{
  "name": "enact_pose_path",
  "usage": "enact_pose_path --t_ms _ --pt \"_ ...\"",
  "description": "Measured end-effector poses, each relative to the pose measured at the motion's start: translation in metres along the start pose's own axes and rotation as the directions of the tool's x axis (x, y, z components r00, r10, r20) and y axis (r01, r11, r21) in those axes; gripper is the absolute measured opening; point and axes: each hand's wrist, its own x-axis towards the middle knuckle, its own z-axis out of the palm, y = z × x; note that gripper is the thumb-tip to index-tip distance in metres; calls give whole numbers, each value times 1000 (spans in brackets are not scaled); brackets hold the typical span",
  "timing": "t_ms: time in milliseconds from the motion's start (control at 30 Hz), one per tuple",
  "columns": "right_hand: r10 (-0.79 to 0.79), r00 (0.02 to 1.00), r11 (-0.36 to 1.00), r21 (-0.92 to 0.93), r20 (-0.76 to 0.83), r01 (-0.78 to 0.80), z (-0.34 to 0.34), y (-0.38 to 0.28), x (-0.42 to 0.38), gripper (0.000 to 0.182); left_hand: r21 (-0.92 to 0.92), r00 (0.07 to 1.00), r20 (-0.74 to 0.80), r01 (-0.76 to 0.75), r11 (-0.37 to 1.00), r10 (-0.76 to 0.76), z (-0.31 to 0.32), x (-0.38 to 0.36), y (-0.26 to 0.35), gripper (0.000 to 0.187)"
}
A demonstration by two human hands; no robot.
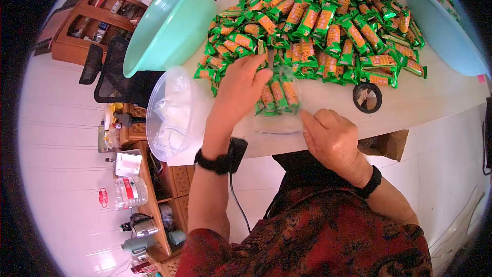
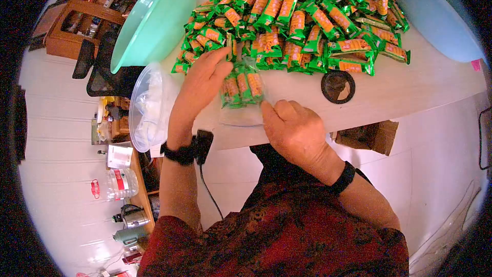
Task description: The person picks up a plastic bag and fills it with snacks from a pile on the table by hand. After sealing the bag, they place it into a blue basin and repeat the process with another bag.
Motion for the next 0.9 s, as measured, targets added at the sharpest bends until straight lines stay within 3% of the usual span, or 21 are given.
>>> enact_pose_path --t_ms 100,167,233,333,367,433,567,633,700,767,900 --pt "-3 1000 1000 23 -4 3 0 2 0 39 47 987 111 112 993 -116 8 23 -6 37" --pt "-53 997 999 -8 -48 53 1 3 2 27 79 972 169 155 985 -166 12 25 -8 36" --pt "-43 998 999 -17 -38 42 1 1 2 27 -39 988 86 130 991 -126 10 21 -12 33" --pt "-31 999 999 -34 -25 30 3 1 1 25 -27 983 -12 185 982 -186 -5 -1 -9 30" --pt "-27 999 999 -47 -26 26 4 1 1 25 -25 982 -10 187 982 -187 -10 -12 -1 30" --pt "-29 999 999 -46 -38 28 4 1 2 23 -223 972 -83 196 955 -219 -22 -40 21 32" --pt "-22 999 999 -48 -24 21 3 0 2 19 -263 955 -200 163 951 -219 -23 -89 58 35" --pt "-16 999 998 -53 -35 14 4 0 2 19 -518 940 -148 189 834 -306 -15 -111 68 36" --pt "-12 999 998 -59 -47 10 4 -1 3 19 -367 977 -3 199 909 -215 -9 -126 77 35" --pt "-4 999 998 -62 -38 1 3 -1 3 18 -364 996 63 81 928 -62 3 -135 81 38" --pt "27 1000 995 -92 -15 -28 2 -2 3 20 -391 980 160 170 905 -115 21 -146 84 38"
